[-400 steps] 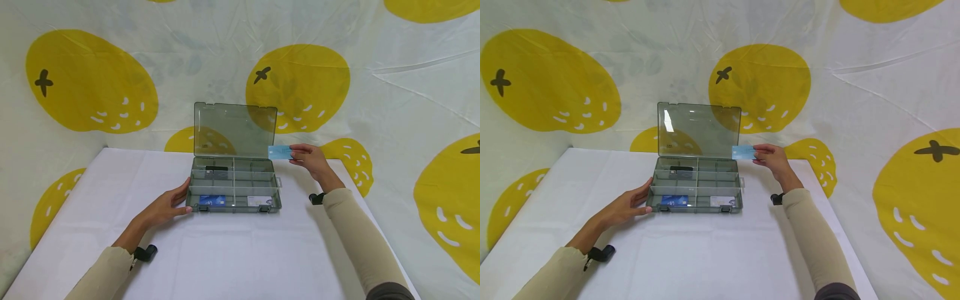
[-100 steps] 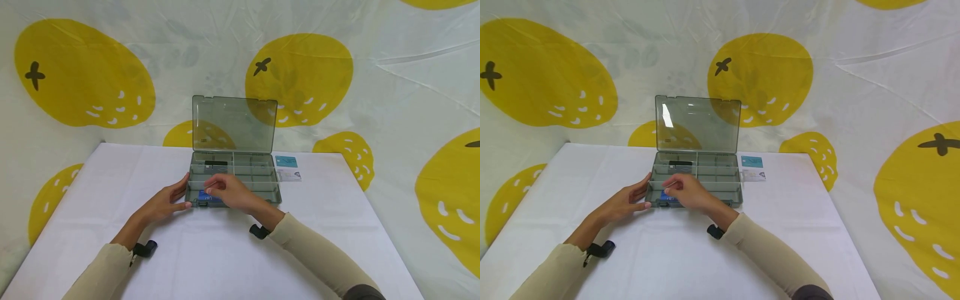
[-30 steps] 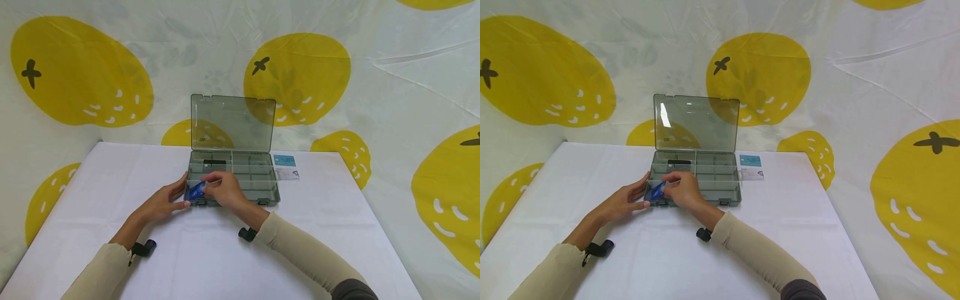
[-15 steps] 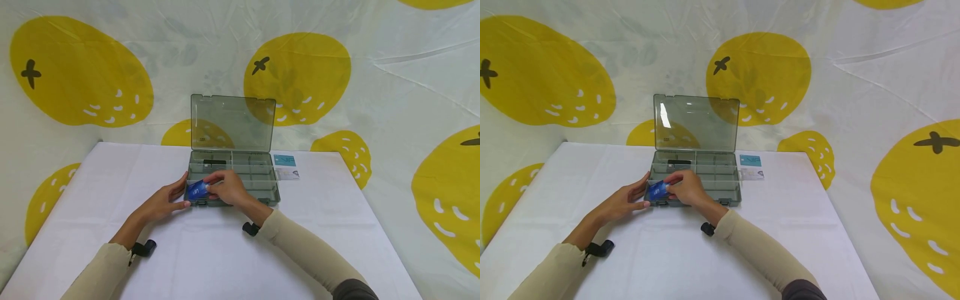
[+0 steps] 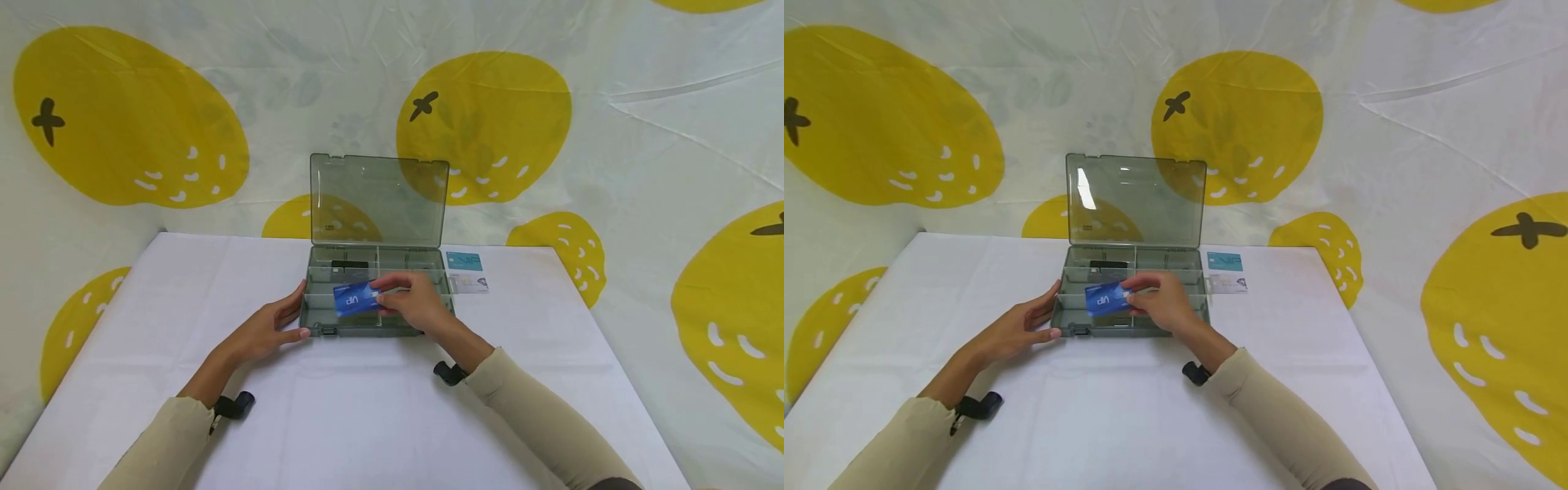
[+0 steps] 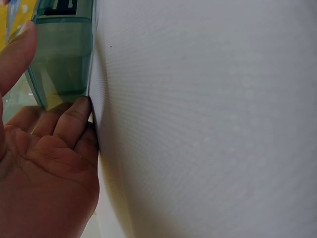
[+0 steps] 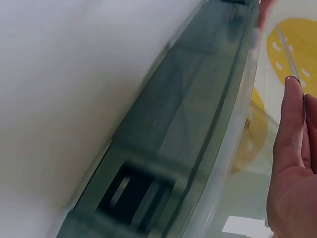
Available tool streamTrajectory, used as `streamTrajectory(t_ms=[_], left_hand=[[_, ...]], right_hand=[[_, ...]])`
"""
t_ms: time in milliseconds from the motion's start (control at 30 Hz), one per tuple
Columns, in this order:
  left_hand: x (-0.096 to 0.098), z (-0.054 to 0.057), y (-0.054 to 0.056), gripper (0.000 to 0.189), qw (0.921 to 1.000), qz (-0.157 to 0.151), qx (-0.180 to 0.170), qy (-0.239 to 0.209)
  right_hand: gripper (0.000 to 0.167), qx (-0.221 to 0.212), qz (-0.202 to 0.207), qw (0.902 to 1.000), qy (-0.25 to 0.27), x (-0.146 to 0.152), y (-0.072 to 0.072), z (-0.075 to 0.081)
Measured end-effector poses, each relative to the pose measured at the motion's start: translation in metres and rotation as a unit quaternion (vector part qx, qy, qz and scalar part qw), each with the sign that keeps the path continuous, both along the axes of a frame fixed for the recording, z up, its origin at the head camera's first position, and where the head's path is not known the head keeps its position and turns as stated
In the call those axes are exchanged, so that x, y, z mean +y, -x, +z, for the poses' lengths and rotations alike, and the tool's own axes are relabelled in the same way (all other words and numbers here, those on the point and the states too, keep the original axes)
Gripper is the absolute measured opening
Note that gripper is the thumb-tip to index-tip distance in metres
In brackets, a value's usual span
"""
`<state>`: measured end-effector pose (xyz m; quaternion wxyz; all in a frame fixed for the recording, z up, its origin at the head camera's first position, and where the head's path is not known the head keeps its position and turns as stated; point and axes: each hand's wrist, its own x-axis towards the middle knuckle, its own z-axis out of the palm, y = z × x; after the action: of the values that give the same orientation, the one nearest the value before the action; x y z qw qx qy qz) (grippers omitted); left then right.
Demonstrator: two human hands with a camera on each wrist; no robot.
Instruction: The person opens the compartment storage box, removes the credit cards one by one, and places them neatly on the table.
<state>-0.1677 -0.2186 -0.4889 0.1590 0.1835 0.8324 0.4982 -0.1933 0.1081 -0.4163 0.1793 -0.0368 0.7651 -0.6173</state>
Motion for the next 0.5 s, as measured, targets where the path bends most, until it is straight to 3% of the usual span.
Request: streamTrajectory(t_ms=[500], left_hand=[[-0.002,-0.004,0.001,0.106,1.0,0.0,0.0,0.004]], right_hand=[[0.031,0.0,-0.081,0.9952,-0.055,0.091,-0.003,-0.006]])
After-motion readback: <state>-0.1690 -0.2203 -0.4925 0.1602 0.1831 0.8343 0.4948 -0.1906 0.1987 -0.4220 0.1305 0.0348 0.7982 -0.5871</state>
